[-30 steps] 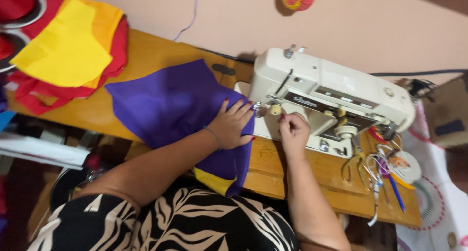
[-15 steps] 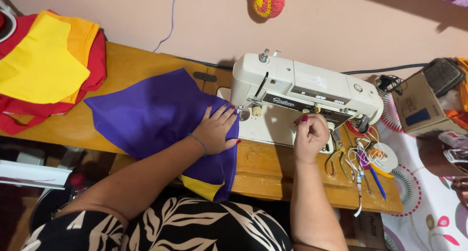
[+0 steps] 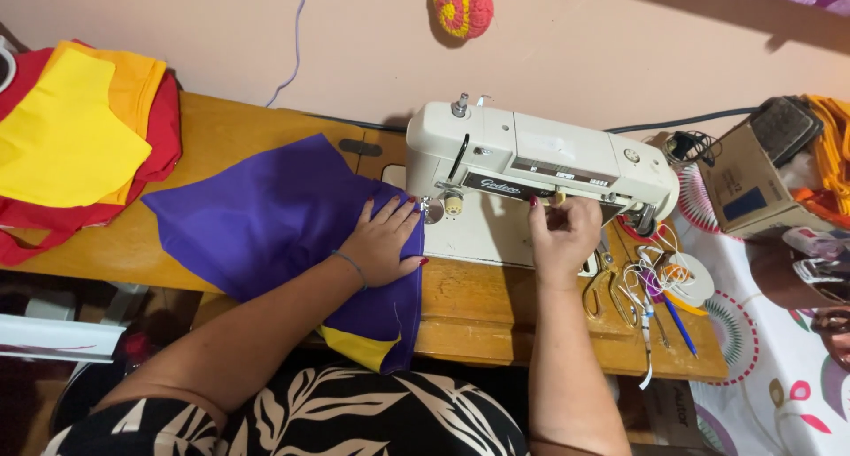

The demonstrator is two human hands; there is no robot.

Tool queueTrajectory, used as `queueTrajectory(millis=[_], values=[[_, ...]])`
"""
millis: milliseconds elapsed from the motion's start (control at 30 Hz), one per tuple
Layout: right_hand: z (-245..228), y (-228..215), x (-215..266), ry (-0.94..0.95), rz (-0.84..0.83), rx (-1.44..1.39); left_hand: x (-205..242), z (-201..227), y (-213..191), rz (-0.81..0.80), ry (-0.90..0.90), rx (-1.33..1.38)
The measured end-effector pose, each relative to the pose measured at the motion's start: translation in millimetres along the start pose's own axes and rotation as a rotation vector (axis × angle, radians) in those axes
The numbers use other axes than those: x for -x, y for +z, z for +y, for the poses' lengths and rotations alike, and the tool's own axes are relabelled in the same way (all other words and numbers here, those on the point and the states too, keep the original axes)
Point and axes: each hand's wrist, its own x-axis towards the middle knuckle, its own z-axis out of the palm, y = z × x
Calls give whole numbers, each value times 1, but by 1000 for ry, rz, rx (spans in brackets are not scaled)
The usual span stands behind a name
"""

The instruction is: Preparing and aligning pieces of yellow and purple fabric for sewing on a machine.

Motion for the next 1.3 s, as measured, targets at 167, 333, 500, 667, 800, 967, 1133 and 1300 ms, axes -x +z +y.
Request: queueTrajectory(millis=[167,333,500,667,800,967,1133,1300], values=[[18,-2,6,5,-4,76,1,0,1,4,5,-11],[23,-2,6,-8,4,110,1,0,-3,-14,2,-1],[15,0,11,156,5,93,0,-1,-1,-26,-1,-20],[2,-7,10,274,-68,77,2,4,-9,-36,-22,-25],[-2,-11,12,327,-124,84,2,6,-15,-102,-41,-4],[-26,-4,40,319,-205,-63,5,9,-22,-124,-46,0],[-121,8,54,200,-650,-123,5,9,-29,-155,-52,7],[-123,14,85,-114,-859,-200,7,7,-25,-148,-36,-21]])
